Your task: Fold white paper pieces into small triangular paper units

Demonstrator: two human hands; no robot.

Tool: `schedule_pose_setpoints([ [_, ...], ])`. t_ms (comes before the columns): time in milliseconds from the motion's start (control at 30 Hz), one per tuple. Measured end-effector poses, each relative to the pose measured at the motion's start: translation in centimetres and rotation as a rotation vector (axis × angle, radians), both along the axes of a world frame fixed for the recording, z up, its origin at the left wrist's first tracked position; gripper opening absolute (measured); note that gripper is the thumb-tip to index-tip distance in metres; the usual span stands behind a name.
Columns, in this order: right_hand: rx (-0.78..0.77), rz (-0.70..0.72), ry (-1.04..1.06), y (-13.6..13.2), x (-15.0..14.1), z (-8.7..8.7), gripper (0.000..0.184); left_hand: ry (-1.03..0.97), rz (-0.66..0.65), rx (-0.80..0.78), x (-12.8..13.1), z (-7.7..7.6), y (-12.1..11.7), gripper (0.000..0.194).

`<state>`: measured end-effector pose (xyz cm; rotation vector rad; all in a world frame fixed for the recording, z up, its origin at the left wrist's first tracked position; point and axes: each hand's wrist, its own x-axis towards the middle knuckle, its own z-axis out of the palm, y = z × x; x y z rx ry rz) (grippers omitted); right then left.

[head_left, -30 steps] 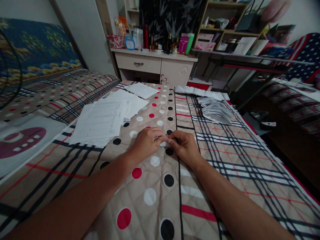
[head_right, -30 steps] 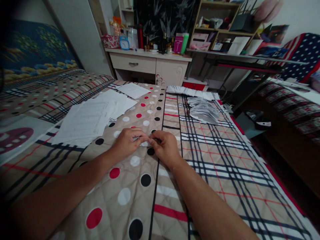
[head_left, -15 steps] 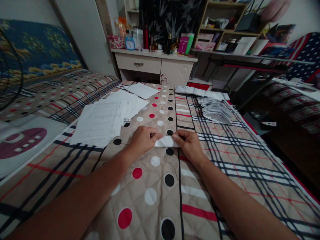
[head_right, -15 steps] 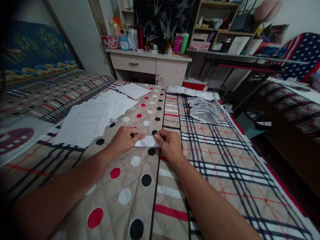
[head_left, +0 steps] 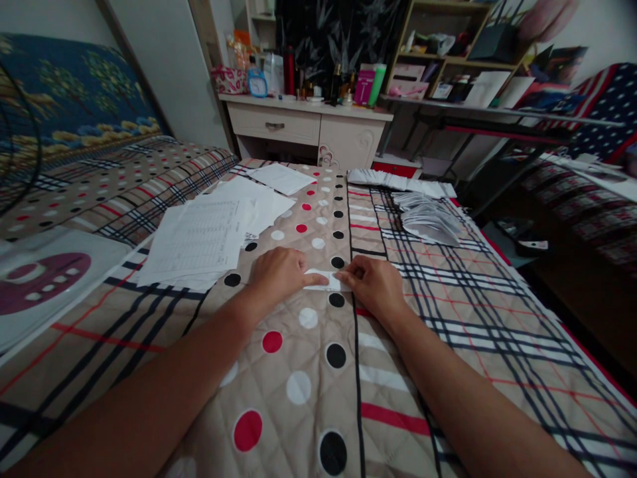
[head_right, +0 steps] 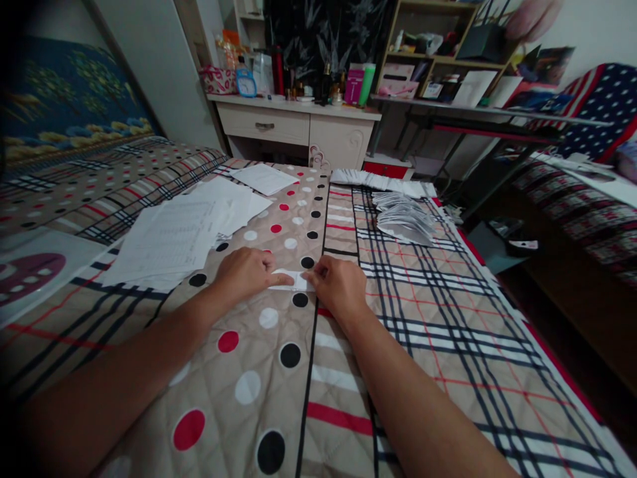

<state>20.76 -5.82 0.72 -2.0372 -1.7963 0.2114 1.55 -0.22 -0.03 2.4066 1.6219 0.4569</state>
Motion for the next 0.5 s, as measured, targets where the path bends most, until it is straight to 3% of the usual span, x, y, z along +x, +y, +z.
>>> schedule_pose_setpoints([
  [233, -0.007, 0.073, 0.026, -0.2, 0.0, -0.1, 0.03, -0.039, -0.055, 0.007, 0.2, 0.2, -0.4, 0.053],
  [500, 0.078, 0.22, 0.327, -0.4, 0.5, -1.2, 0.024, -0.27, -0.19, -0.106, -0.7, -0.8, -0.3, 0.036],
])
